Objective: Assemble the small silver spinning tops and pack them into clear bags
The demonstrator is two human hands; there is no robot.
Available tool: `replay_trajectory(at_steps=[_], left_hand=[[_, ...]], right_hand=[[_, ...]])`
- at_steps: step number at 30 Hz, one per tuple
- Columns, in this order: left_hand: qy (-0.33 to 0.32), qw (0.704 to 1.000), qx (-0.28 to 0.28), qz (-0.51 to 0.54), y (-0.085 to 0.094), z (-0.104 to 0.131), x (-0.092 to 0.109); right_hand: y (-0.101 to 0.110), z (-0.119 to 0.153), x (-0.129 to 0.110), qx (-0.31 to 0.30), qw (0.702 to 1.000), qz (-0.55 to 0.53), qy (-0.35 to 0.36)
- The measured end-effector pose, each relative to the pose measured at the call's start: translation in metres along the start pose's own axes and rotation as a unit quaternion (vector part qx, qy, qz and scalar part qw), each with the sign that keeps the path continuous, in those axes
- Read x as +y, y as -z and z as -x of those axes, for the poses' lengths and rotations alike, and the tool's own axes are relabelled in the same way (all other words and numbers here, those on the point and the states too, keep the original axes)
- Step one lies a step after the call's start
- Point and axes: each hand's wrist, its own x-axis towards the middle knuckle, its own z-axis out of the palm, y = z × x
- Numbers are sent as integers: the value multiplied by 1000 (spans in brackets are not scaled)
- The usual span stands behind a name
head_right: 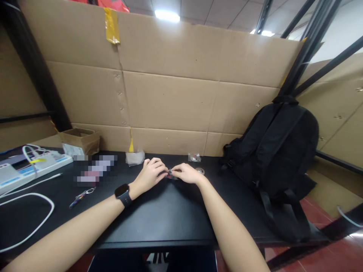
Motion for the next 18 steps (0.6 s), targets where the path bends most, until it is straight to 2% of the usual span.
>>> replay_trajectory(at_steps=[4,12,18], left_hand=[[-23,999,-13,23,4,-1,0],[-74,990,-92,80,23,-1,1],[-34,996,-84,23,20,2,-3]], right_hand=[[2,0,4,18,1000,7,-11],[7,-1,17,72,996,31,-42],[14,3,9,128,990,35,-57]])
